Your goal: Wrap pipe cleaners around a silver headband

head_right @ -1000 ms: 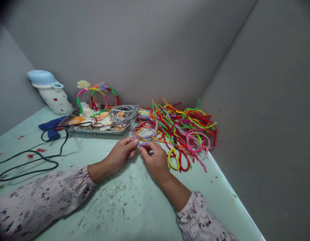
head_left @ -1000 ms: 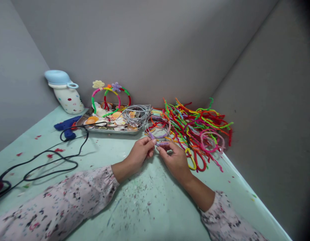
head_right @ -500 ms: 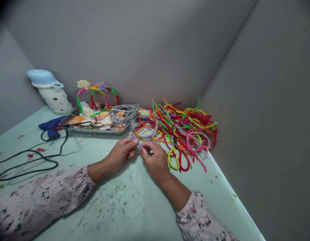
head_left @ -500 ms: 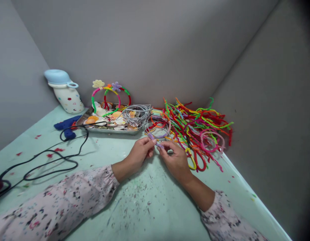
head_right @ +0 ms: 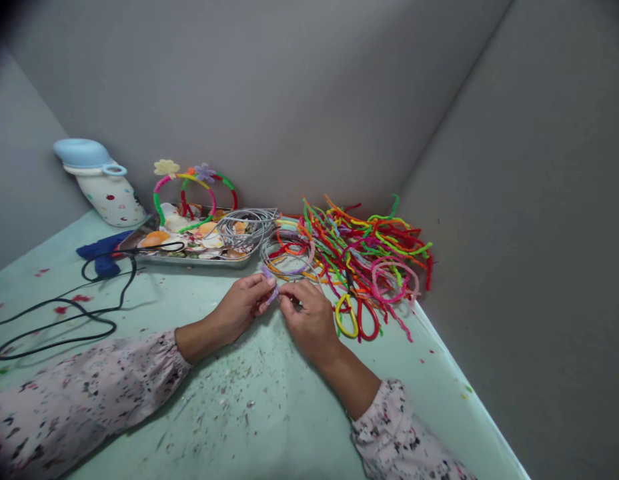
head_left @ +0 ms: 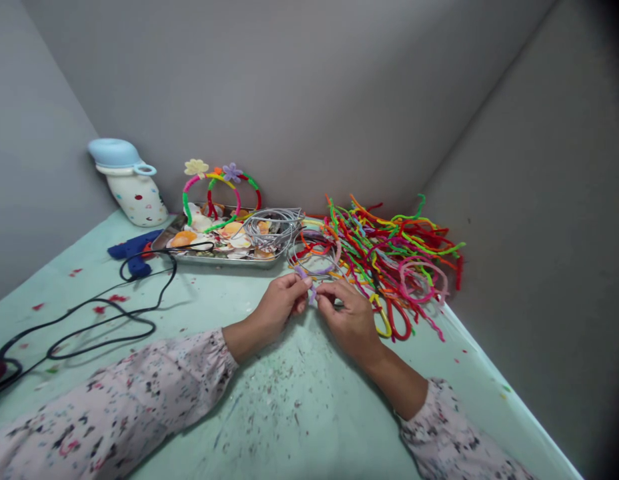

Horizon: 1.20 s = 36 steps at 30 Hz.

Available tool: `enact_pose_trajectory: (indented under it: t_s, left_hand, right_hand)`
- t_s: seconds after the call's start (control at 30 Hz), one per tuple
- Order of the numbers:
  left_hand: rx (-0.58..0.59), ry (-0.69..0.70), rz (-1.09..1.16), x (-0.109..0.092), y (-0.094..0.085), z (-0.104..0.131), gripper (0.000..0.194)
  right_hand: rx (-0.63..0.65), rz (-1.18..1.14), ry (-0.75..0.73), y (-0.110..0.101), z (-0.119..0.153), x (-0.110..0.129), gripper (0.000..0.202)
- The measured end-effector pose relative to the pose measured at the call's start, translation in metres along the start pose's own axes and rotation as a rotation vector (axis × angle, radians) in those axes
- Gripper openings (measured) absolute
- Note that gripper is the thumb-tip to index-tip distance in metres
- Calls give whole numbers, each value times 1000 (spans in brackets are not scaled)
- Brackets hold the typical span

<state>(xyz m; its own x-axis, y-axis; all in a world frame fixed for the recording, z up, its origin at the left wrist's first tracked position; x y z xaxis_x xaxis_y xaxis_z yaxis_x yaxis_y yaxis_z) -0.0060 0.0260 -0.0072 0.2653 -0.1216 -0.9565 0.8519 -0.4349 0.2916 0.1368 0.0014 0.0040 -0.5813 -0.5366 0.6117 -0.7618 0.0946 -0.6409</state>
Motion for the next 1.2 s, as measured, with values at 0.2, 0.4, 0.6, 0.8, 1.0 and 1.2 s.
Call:
enact_pose_trajectory:
  t_s: [0.2, 0.4, 0.6, 0.8, 1.0, 1.2]
  left_hand:
    - [0, 3, -8, -2, 1, 1, 34]
    - [-3, 7, -5, 1, -1, 0, 33]
    - [6, -14, -7, 0, 0, 0, 31]
    - [18, -2, -58, 2, -1, 0, 28]
    - [22, 1, -75, 2, -1, 0, 27]
    - [35, -16, -85, 2, -1, 0, 27]
  right_hand:
    - [20, 29, -14, 0, -1, 1, 14]
    - [31, -14, 36, 0, -1, 2, 13]
    - [85, -402, 198, 4, -1, -9, 12]
    - [181, -609, 298, 5, -4, -14, 19]
    - [229, -611, 248, 1, -5, -8, 18]
    - [249, -637, 241, 1, -5, -10, 17]
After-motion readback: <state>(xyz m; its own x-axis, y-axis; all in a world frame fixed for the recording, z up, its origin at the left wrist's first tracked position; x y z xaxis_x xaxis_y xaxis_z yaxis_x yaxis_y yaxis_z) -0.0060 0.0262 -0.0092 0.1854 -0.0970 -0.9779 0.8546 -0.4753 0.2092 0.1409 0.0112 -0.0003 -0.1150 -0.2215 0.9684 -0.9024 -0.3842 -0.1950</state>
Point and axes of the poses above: each hand's wrist, its own z-axis away from the middle knuckle, its own y-axis out of the palm, x = y × z, the point moved 2 cm from there along -z, towards the middle knuckle, and after that the axes turned 11 degrees about x, right-handed, at the moved point
